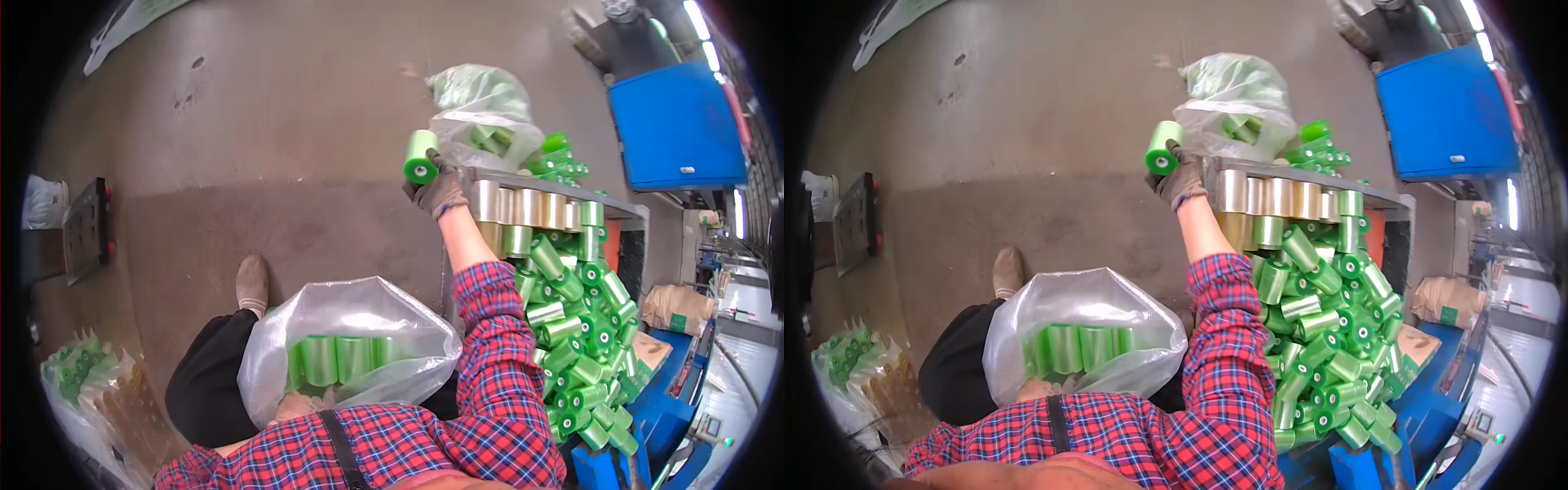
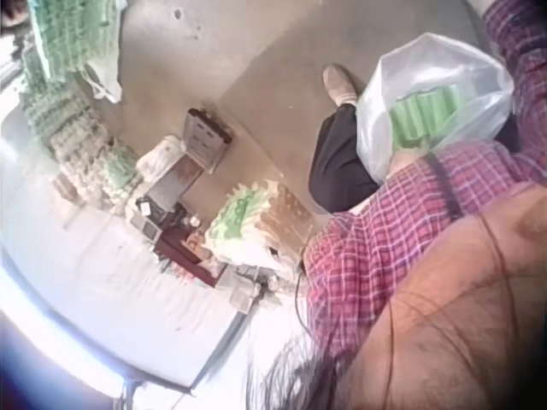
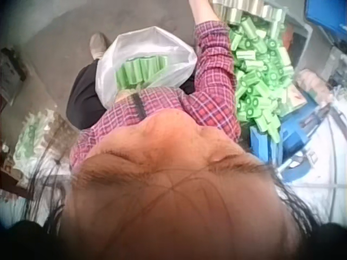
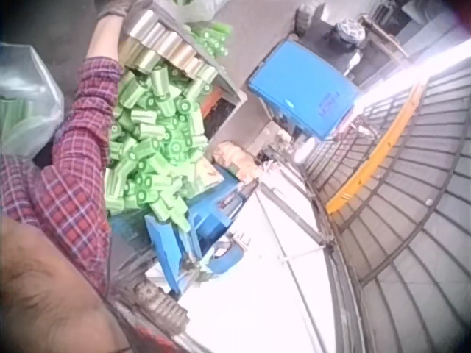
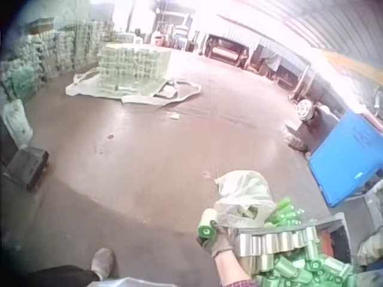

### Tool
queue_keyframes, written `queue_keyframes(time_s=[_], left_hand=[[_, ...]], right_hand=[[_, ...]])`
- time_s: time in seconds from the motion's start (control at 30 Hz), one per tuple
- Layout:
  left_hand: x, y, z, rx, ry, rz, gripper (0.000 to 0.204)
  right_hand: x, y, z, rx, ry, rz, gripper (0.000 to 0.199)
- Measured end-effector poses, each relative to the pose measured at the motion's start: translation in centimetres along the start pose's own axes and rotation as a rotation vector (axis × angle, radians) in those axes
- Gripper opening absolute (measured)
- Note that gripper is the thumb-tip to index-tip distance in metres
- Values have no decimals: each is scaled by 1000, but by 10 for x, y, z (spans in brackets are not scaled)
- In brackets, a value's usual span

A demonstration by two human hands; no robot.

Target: Manually sorting and packing green industrial tape/film rolls into a large plastic bag.

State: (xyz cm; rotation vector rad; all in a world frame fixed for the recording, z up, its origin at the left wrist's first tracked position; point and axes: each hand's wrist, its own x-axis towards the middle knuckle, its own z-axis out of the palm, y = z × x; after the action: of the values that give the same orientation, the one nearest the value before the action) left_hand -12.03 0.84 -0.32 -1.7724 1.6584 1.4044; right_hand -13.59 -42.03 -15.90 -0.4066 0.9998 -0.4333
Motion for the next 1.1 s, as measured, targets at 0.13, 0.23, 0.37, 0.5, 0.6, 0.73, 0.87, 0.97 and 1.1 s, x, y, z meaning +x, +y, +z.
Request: queue_keyframes(time_s=[0.13, 0.23, 0.37, 0.5, 0.6, 0.73, 0.87, 0.97, 1.1], left_hand=[[-11, 8, 30, 96, 6, 203, 35], [-3, -3, 55, -68, 45, 513, 31], [22, 14, 71, -22, 200, 998, 28], [32, 24, 35, 350, 725, 906, 26], [-9, -17, 0, 416, 555, 197, 33], [-92, -65, -22, 651, 458, -60, 40], [-145, -51, -16, 642, 948, -237, 63], [-151, -44, -15, 423, 1054, -288, 74], [-121, -56, 0, -825, 1144, 139, 36]], right_hand=[[-168, -10, 20, 25, -401, -114, 44], [-301, -11, 18, -359, -542, -269, 66], [-424, 23, 28, -238, -617, -330, 92], [-436, 127, 57, -779, -360, -614, 89], [-416, 158, 49, -1441, -249, -799, 89], [-403, 125, 15, -2455, 207, -259, 98], [-405, 107, 19, -2415, 231, -139, 102], [-394, 139, 53, -2016, 182, -151, 102], [-347, 227, 96, -1640, 128, -192, 105]])
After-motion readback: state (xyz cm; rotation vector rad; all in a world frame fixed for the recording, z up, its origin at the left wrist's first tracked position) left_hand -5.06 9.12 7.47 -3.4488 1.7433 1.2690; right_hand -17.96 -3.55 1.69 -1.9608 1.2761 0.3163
